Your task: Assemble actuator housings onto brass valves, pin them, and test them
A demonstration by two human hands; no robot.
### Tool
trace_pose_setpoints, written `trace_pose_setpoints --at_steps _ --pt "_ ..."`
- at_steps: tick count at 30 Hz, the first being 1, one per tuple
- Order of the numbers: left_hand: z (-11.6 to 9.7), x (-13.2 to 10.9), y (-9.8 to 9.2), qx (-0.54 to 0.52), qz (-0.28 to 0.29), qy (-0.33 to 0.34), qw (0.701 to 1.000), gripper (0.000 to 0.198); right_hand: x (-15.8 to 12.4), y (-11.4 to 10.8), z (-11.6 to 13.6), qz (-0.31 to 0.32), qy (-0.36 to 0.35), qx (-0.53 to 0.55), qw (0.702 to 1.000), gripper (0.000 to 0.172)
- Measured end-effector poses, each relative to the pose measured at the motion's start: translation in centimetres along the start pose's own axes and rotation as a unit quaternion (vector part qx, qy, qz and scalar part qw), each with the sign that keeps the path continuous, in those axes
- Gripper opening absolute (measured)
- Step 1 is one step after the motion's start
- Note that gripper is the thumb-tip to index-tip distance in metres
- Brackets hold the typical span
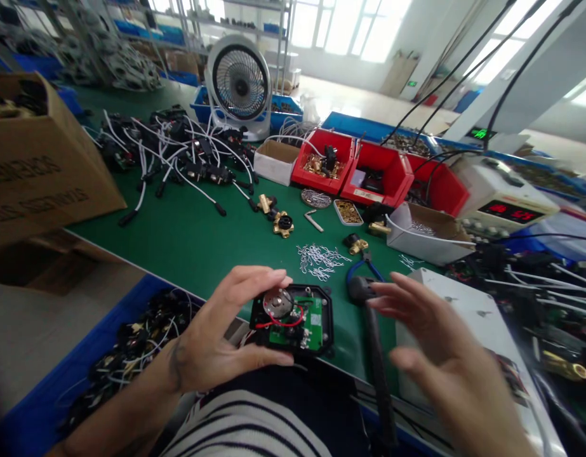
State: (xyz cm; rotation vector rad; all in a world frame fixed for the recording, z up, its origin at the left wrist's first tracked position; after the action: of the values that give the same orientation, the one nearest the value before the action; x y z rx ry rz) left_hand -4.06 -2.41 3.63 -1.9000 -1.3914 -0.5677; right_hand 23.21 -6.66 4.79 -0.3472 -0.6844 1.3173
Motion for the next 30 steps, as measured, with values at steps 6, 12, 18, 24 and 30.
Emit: trace_pose_setpoints --at_steps 6,12,18,24,30 --pt "0.9 0.0 0.9 -0.034 0.054 -0.056 0.996 0.04 -1.4 8.4 3.3 0.058 0.046 0.208 0.975 0.057" --pt "2.4 0.3 0.7 -0.025 0.116 -0.099 0.988 0.025 -1.1 9.5 1.9 0.087 0.114 0.245 0.959 0.057" --pt "3.6 1.2 1.2 0.014 0.13 -0.099 0.986 0.018 -1.3 10.7 1.1 0.103 0.132 0.246 0.955 0.061" --pt "5.0 1.9 1.8 -0.019 0.243 -0.093 0.965 0.018 -1.4 11.3 -0.2 0.092 0.158 0.251 0.95 0.062" --pt "5.5 2.5 2.3 0.034 0.284 -0.058 0.956 0.02 -1.5 11.7 -0.9 0.085 0.162 0.279 0.943 0.062"
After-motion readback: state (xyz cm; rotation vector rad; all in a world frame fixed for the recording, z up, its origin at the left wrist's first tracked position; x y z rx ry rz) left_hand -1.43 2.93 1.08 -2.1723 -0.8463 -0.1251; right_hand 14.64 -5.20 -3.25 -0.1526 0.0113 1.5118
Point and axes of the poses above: each hand's wrist, its own x-axis towards the middle knuckle, its own y-axis out of the palm, z = x × y, the point moved 3 cm from there along x, towards the middle knuckle, and after that the axes turned 5 degrees about -z, right-handed, at the moved point
